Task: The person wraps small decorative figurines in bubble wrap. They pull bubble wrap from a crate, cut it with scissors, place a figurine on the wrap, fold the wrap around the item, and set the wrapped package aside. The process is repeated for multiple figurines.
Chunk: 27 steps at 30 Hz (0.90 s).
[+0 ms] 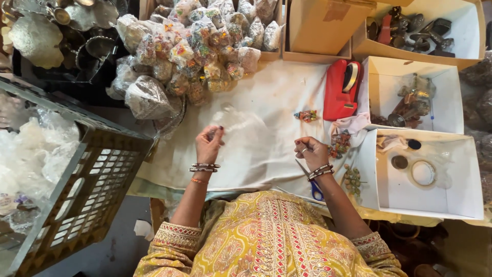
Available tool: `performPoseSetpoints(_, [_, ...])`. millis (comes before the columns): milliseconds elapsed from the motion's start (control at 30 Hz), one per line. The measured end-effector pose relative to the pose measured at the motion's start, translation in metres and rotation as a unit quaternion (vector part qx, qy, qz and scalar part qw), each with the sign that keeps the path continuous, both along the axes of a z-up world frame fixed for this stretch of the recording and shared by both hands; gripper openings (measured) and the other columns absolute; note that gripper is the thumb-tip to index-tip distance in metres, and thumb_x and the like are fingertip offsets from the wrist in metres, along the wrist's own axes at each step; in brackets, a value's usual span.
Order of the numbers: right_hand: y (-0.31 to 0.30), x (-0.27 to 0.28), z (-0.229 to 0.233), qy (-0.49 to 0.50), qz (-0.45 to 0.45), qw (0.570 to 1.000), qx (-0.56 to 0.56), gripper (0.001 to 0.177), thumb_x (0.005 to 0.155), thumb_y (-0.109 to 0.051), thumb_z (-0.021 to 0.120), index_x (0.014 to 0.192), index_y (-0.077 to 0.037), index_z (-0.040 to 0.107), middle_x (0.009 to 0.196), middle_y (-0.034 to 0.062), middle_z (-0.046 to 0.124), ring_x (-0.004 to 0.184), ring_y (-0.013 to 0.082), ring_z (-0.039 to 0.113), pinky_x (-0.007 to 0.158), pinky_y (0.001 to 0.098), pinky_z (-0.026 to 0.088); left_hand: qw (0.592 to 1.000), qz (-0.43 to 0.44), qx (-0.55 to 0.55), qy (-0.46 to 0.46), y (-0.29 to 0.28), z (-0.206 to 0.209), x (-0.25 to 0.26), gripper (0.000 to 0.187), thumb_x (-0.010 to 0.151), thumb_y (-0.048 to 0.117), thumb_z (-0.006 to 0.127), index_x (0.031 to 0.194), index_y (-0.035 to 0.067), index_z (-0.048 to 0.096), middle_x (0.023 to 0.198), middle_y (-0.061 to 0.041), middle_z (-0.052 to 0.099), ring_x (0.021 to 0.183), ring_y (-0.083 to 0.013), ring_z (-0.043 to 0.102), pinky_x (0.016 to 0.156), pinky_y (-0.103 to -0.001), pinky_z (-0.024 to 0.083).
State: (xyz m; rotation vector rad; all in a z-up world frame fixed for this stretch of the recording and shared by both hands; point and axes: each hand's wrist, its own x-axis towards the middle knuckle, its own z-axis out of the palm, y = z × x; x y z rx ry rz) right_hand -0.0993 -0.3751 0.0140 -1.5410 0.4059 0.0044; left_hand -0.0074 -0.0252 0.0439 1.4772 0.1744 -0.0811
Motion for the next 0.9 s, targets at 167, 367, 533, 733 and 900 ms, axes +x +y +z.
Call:
performPoseSetpoints(167, [0.002, -0.009, 0.006, 0.038, 0.035, 0.999, -0.007, 0.025, 0.101, -0.024, 0.066, 0.109, -0.001, 0.073, 0.085, 0.0064, 0.073, 0.071, 0.0120, 0.069, 0.067, 0.0264, 0.061, 0.983, 0.069, 0.134, -0.108, -0.039, 0.042, -0.026, 0.010, 0.094, 0.015, 0.076, 0.101, 0.009, 0.073, 0.087, 0.002, 0.072, 0.063, -0.0062, 0.062, 0.057, -0.022, 0.050])
performPoseSetpoints(367, [0.030, -0.016, 0.026, 0.050, 0.176, 0.975, 0.124, 0.044, 0.095, -0.026, 0.062, 0.135, -0.009, 0.055, 0.115, 0.0022, 0.073, 0.101, 0.0149, 0.073, 0.079, 0.0273, 0.063, 0.905, -0.075, 0.343, -0.242, -0.110, 0.059, -0.080, 0.022, 0.088, 0.010, 0.073, 0.108, 0.020, 0.077, 0.118, 0.000, 0.074, 0.074, -0.0163, 0.073, 0.061, -0.030, 0.056])
performPoseSetpoints(533, [0.023, -0.023, 0.012, 0.068, 0.127, 0.966, 0.217, 0.038, 0.103, -0.027, 0.051, 0.135, -0.008, 0.059, 0.115, 0.0029, 0.072, 0.102, 0.0145, 0.072, 0.081, 0.0320, 0.065, 0.849, -0.208, 0.387, -0.293, -0.140, 0.061, -0.112, 0.019, 0.085, 0.017, 0.076, 0.103, 0.022, 0.076, 0.131, 0.001, 0.065, 0.085, -0.0198, 0.074, 0.065, -0.031, 0.059])
performPoseSetpoints(733, [-0.013, -0.031, -0.020, 0.097, 0.023, 0.967, 0.234, 0.025, 0.100, -0.010, 0.057, 0.122, -0.002, 0.065, 0.102, 0.0079, 0.074, 0.089, 0.0198, 0.074, 0.078, 0.0352, 0.063, 0.848, -0.290, 0.353, -0.268, -0.134, 0.062, -0.117, 0.024, 0.084, 0.013, 0.077, 0.107, 0.017, 0.078, 0.136, -0.002, 0.065, 0.077, -0.0203, 0.073, 0.064, -0.035, 0.057])
performPoseSetpoints(900, [-0.027, -0.037, -0.039, 0.012, 0.015, 0.965, 0.260, 0.019, 0.103, -0.007, 0.060, 0.118, 0.001, 0.068, 0.089, 0.0097, 0.070, 0.077, 0.0168, 0.069, 0.072, 0.0330, 0.059, 0.940, -0.106, 0.313, -0.080, -0.116, 0.003, -0.105, 0.017, 0.094, 0.029, 0.076, 0.110, 0.024, 0.080, 0.117, 0.004, 0.080, 0.084, -0.0116, 0.077, 0.074, -0.027, 0.060])
